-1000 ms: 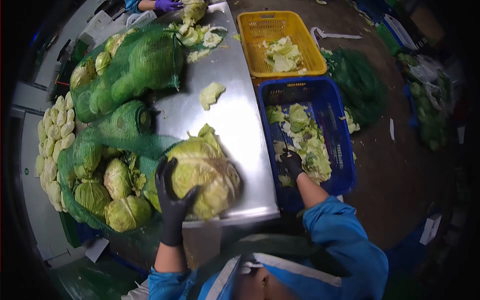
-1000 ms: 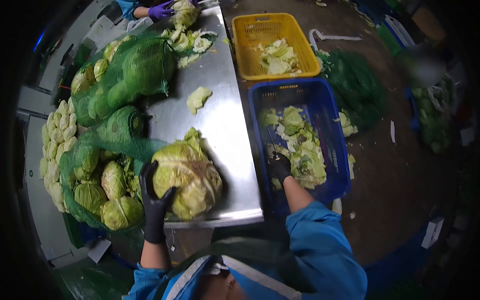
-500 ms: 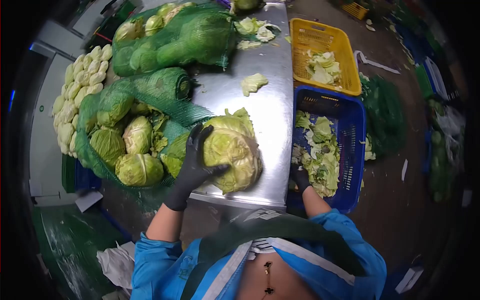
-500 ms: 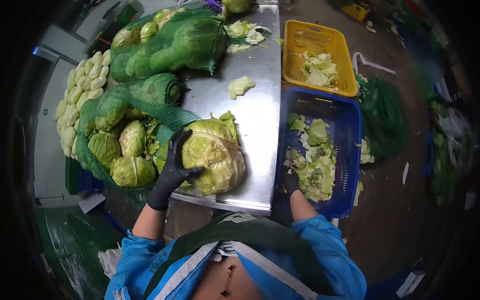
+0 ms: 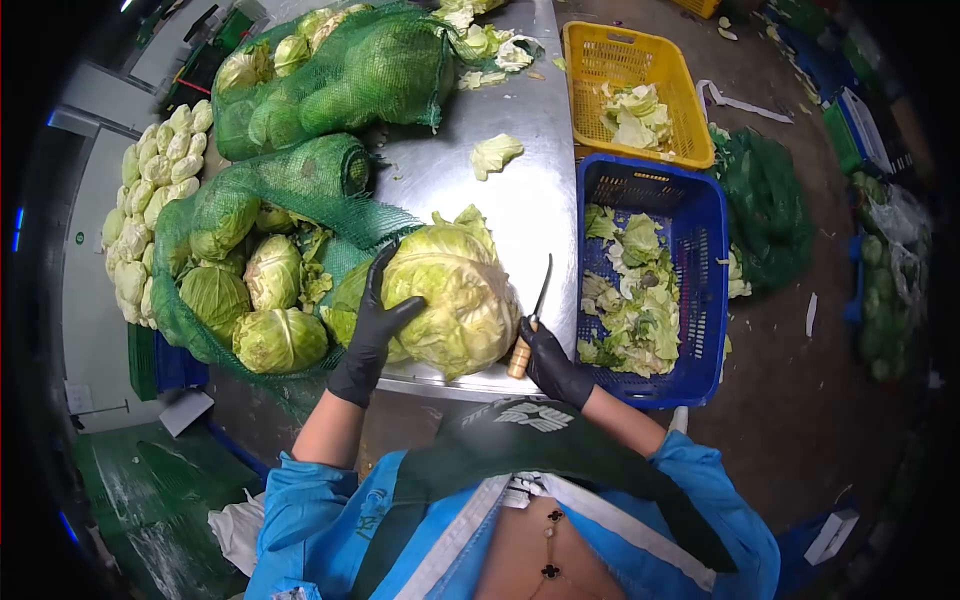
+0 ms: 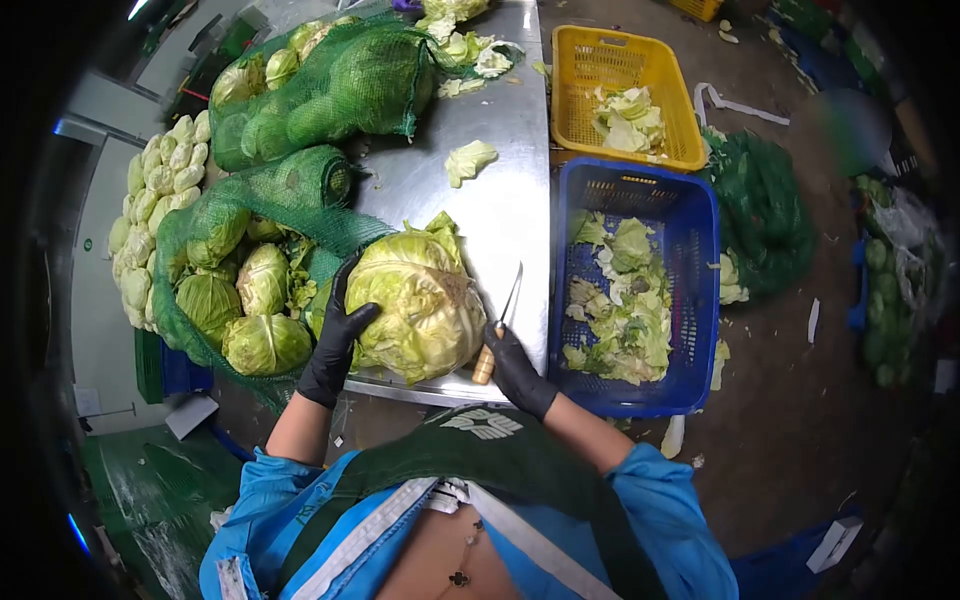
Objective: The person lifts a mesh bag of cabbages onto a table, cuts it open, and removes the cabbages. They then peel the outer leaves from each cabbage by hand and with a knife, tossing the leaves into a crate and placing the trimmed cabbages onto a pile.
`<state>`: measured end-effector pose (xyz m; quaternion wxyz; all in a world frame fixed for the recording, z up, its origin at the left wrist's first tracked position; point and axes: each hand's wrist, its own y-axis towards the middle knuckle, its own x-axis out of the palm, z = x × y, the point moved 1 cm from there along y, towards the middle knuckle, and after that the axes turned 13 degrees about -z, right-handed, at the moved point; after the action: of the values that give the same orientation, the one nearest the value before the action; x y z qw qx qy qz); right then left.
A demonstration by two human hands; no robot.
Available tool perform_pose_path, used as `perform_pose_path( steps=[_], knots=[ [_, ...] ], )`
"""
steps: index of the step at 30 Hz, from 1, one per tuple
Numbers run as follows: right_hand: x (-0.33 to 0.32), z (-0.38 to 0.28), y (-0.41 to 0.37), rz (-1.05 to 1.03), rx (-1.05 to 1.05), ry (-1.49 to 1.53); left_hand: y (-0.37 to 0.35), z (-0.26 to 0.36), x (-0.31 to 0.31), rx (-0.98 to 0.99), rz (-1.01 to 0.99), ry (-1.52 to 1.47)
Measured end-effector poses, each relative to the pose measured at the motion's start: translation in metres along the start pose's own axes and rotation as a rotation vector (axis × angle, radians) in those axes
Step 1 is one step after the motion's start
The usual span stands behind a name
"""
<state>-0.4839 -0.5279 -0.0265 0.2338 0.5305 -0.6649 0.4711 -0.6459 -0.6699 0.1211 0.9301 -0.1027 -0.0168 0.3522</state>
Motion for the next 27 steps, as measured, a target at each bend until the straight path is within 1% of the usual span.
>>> perform_pose_path(
  steps=[1,2,3,4,6,8,9,10,12,13,14,16,17,18,20,21,22,24,25,27],
  knots=[
    [-0.010,0.004,-0.001,-0.013,0.003,-0.051,-0.004,0.002,0.008,0.055,0.017,0.082],
    [-0.025,0.005,0.004,-0.031,-0.006,-0.108,-0.004,-0.001,0.010,0.085,0.028,0.270],
    [-0.034,0.007,0.007,-0.056,-0.183,-0.102,-0.004,-0.001,0.018,0.165,0.033,0.375],
    [-0.043,-0.002,0.005,-0.083,-0.193,-0.147,-0.004,-0.001,0.027,0.233,0.035,0.475],
    [-0.058,-0.025,-0.003,-0.026,-0.263,-0.482,0.003,0.002,0.040,0.198,-0.010,0.422],
    [-0.078,-0.044,-0.003,0.127,-0.180,-0.640,0.021,0.012,0.055,0.325,-0.064,1.017],
    [-0.062,-0.068,-0.014,0.146,-0.171,-0.831,0.033,0.014,0.058,0.432,-0.070,0.926],
    [-0.051,-0.084,-0.023,0.319,-0.195,-1.145,0.040,0.017,0.061,0.434,-0.094,0.928],
    [-0.047,-0.096,-0.032,0.417,-0.230,-1.220,0.050,0.031,0.074,0.364,-0.210,0.989],
    [-0.024,-0.110,-0.050,0.357,-0.249,-1.138,0.049,0.043,0.086,0.347,-0.199,1.079],
    [0.002,-0.120,-0.068,0.338,-0.288,-1.092,0.050,0.050,0.093,0.353,-0.221,1.076],
    [0.018,-0.126,-0.088,0.249,-0.240,-1.121,0.052,0.055,0.105,0.276,-0.241,1.224],
    [0.013,-0.119,-0.092,0.244,-0.379,-1.232,0.053,0.054,0.105,0.282,-0.232,1.190],
    [0.011,-0.115,-0.097,0.256,-0.379,-1.222,0.057,0.051,0.105,0.283,-0.248,1.193],
    [0.011,-0.109,-0.102,0.251,-0.449,-1.339,0.062,0.044,0.102,0.346,-0.217,1.069],
    [0.024,-0.114,-0.105,0.269,-0.529,-1.376,0.064,0.044,0.102,0.325,-0.227,1.053],
    [0.029,-0.116,-0.104,0.278,-0.525,-1.368,0.065,0.044,0.102,0.322,-0.239,1.055],
    [0.034,-0.120,-0.099,0.202,-0.338,-1.447,0.067,0.044,0.104,0.329,-0.224,1.087],
    [0.038,-0.120,-0.098,0.178,-0.225,-1.439,0.069,0.044,0.105,0.329,-0.230,1.089],
    [0.033,-0.119,-0.090,0.164,-0.218,-1.431,0.069,0.043,0.105,0.335,-0.203,1.086]
  ],
)
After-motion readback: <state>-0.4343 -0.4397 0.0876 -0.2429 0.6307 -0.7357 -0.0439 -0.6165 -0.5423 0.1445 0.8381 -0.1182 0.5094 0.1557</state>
